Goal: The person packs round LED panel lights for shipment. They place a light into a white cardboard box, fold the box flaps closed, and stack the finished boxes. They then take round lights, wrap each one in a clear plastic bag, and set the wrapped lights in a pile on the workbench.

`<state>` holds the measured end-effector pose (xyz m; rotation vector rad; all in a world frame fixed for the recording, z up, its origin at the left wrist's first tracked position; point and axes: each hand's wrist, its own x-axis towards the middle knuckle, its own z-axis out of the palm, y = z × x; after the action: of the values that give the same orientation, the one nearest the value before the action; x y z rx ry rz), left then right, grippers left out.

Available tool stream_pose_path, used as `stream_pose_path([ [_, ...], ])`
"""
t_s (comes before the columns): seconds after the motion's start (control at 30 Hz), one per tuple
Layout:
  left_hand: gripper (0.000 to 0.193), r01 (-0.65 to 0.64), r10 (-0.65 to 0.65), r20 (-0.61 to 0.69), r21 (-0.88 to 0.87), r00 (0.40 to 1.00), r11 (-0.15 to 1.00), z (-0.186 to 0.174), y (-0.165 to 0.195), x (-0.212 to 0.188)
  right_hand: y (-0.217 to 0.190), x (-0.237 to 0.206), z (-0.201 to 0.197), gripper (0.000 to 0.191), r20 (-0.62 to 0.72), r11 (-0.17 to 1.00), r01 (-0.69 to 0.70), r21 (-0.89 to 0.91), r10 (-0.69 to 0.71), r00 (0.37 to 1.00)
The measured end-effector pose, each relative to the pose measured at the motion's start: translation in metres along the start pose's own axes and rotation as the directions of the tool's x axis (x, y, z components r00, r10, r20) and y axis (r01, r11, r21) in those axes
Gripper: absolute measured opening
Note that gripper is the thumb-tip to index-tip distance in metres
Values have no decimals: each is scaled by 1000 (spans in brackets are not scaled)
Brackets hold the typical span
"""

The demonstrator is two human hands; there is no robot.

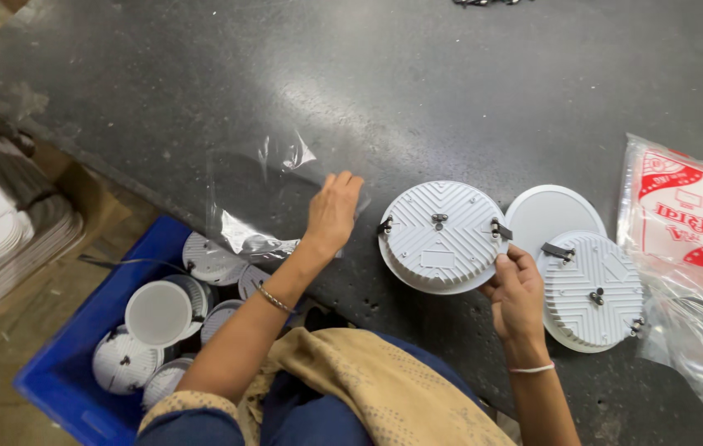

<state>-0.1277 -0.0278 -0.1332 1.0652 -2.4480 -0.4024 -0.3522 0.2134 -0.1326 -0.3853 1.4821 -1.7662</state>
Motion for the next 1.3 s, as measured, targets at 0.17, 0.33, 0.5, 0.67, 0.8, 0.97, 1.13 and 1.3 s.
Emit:
stream_pose_path([
  [0.17,100,95,-56,236,-158,970,983,-7,3,-5,-8,-10,-6,28,3,999,20,46,-20,1000],
  [0.33,91,-59,113,305,-181,946,982,6,18,-1,-25,-21,-6,27,-14,995,91,47,-90,996],
  [0.5,88,-95,184,350,-257,918,962,11,38,3,-33,-26,-8,26,-8,983,171,60,-171,985],
  [0.67,109,107,64,498,-307,865,946,-7,55,7,-3,-16,-3,27,-17,990,114,88,-113,993],
  [0.8,98,49,74,420,-276,905,960,-19,55,-3,23,-10,-2,27,-43,999,52,15,-51,998],
  [0.97,76,-139,187,160,-271,969,953,-23,50,-27,28,-13,-2,29,-34,999,53,-1,-53,998],
  [1.13,88,56,5,488,-110,873,992,-30,56,-25,37,-12,20,30,84,993,-70,93,62,994],
  [1.3,95,35,4,556,-58,831,998,-43,55,-37,53,-3,41,31,42,955,-151,254,145,989],
])
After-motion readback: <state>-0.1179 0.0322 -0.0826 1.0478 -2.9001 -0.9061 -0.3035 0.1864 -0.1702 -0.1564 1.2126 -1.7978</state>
